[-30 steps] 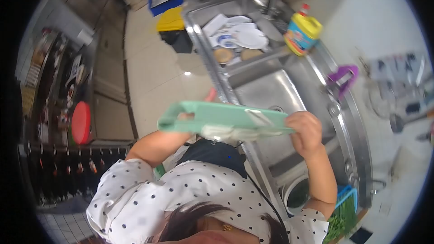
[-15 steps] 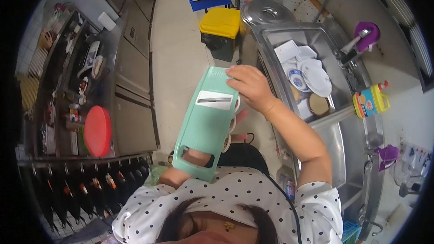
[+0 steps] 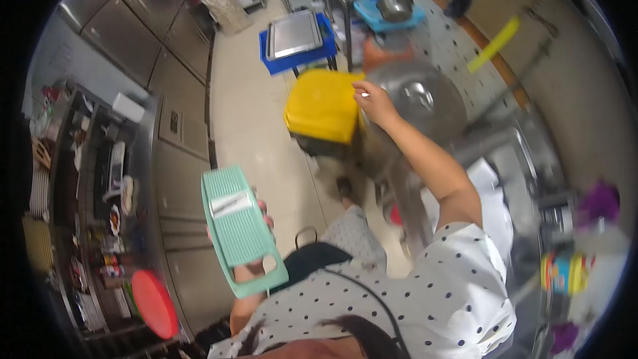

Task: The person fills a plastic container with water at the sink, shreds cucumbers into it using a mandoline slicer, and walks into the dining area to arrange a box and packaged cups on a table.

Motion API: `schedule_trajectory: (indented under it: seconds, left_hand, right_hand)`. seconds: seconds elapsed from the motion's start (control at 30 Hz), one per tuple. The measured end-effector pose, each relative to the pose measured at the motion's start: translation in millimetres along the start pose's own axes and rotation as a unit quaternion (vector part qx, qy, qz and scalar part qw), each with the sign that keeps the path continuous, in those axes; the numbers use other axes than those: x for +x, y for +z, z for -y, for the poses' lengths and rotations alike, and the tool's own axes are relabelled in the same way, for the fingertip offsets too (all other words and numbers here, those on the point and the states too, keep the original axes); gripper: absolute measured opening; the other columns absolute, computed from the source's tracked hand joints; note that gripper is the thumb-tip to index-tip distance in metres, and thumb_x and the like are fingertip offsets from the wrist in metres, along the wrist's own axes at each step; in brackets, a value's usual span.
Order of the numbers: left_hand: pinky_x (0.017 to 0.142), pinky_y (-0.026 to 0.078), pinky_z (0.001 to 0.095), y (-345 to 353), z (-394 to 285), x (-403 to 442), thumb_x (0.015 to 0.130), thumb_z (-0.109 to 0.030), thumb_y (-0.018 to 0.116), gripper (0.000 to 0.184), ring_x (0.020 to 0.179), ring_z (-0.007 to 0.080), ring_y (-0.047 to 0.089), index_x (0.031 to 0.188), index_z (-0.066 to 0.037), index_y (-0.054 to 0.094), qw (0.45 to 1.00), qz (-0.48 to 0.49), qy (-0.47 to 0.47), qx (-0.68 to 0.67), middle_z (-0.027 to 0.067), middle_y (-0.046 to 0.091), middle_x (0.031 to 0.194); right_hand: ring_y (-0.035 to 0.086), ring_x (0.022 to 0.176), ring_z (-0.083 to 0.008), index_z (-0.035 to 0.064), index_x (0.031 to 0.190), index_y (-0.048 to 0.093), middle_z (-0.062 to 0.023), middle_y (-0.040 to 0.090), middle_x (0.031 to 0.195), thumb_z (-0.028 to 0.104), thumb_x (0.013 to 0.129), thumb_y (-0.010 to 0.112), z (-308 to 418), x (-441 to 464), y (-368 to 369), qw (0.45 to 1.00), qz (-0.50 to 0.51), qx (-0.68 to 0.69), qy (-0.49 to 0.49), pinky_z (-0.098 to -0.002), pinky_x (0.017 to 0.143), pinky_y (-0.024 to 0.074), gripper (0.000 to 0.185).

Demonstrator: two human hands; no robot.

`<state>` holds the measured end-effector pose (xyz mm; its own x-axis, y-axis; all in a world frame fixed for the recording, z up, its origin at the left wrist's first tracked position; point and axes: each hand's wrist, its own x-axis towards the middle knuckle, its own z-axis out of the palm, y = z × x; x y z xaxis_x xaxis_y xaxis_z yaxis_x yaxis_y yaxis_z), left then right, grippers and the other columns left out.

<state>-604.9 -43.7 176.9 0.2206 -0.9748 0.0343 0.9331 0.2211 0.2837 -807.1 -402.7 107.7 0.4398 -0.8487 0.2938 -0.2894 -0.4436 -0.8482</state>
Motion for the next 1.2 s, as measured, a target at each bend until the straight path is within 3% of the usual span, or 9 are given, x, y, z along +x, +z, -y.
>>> schedule_trajectory:
  seconds: [0.17,0.23,0.3,0.33,0.43,0.67,0.77,1.07,1.2]
  left_hand:
    - [0.072,0.055,0.0432,-9.5,-5.3,144.0,0.075,-0.062,0.056,0.089,0.094,0.0358,0.056,0.132,0.003,0.036,0.986,-0.159,-0.052,-0.004,0.0243,0.05,0.114]
    - [0.062,0.055,0.0422,-24.8,-19.1,181.5,0.082,-0.064,0.04,0.082,0.078,0.0343,0.062,0.129,0.004,0.04,0.968,-0.228,-0.086,0.055,0.0243,0.057,0.106]
    - [0.062,0.055,0.0448,-28.4,-37.3,216.1,0.083,-0.061,0.038,0.08,0.079,0.0372,0.062,0.129,0.004,0.041,0.958,-0.264,-0.081,0.076,0.0254,0.057,0.108]
    - [0.075,0.054,0.0486,-35.4,-42.3,230.7,0.077,-0.064,0.049,0.087,0.097,0.0387,0.057,0.133,0.001,0.037,0.983,-0.18,-0.042,0.014,0.0227,0.053,0.116]
    - [0.076,0.053,0.0498,-69.0,-66.9,259.4,0.077,-0.065,0.048,0.087,0.097,0.0397,0.058,0.133,0.002,0.037,0.962,-0.254,-0.07,0.067,0.0234,0.053,0.115]
    - [0.065,0.054,0.0482,-69.6,-70.0,313.1,0.08,-0.065,0.038,0.076,0.084,0.0398,0.061,0.127,-0.006,0.047,0.91,-0.409,-0.047,0.059,0.0222,0.057,0.11]
    - [0.067,0.054,0.0476,-82.2,-72.5,327.7,0.08,-0.065,0.038,0.076,0.084,0.039,0.061,0.127,-0.006,0.047,0.926,-0.359,-0.056,0.104,0.0219,0.056,0.11]
    - [0.08,0.052,0.0512,-86.4,-75.3,336.2,0.08,-0.06,0.046,0.081,0.101,0.0431,0.056,0.134,-0.001,0.037,0.947,-0.305,-0.064,0.074,0.0265,0.05,0.12]
    - [0.082,0.051,0.0514,-68.8,-72.3,341.6,0.082,-0.062,0.045,0.081,0.102,0.0433,0.056,0.134,-0.001,0.037,0.965,-0.25,-0.063,0.042,0.0266,0.049,0.121]
  right_hand:
    - [0.062,0.097,-0.0302,-0.0009,0.111,0.059,-0.0186,0.064,0.102,0.02,0.078,0.065,-132.0,212.7,23.3,0.995,-0.042,-0.085,0.042,-0.0349,0.084,0.0481,0.04]
    - [0.056,0.107,-0.0344,-0.0001,0.116,0.056,-0.0208,0.053,0.122,0.021,0.077,0.065,-177.4,278.5,31.7,0.977,-0.063,-0.199,0.037,-0.0391,0.092,0.0448,0.045]
    - [0.053,0.11,-0.0366,0.0004,0.118,0.055,-0.021,0.044,0.132,0.019,0.078,0.064,-213.4,330.5,30.3,0.93,-0.115,-0.349,0.019,-0.0412,0.095,0.0431,0.045]
    - [0.052,0.111,-0.0387,0.001,0.121,0.052,-0.0204,0.035,0.139,0.017,0.078,0.062,-220.1,354.7,23.2,0.928,-0.114,-0.346,0.079,-0.0443,0.095,0.0429,0.046]
    - [0.051,0.111,-0.0397,-0.0003,0.124,0.046,-0.0232,0.034,0.138,0.015,0.079,0.057,-250.6,407.1,5.8,0.921,-0.15,-0.319,0.169,-0.0464,0.092,0.0447,0.049]
    - [0.052,0.109,-0.0404,0.0022,0.11,0.059,-0.0243,0.056,0.116,0.012,0.08,0.051,-329.4,457.2,-22.0,0.895,-0.147,-0.338,0.25,-0.044,0.093,0.0429,0.033]
    - [0.056,0.101,-0.0407,0.0033,0.104,0.063,-0.0225,0.061,0.105,0.012,0.08,0.052,-290.5,463.6,-37.0,0.87,-0.069,-0.347,0.343,-0.0445,0.088,0.045,0.028]
    - [0.058,0.088,-0.0377,0.0018,0.084,0.061,-0.0178,0.06,0.09,0.008,0.08,0.06,-270.1,471.0,-54.5,0.866,-0.368,-0.32,0.115,-0.0433,0.076,0.0462,0.008]
    - [0.056,0.089,-0.0361,0.0034,0.089,0.056,-0.0151,0.057,0.093,0.005,0.081,0.055,-240.3,471.4,-49.6,0.856,-0.402,-0.309,0.098,-0.0445,0.075,0.0457,0.008]
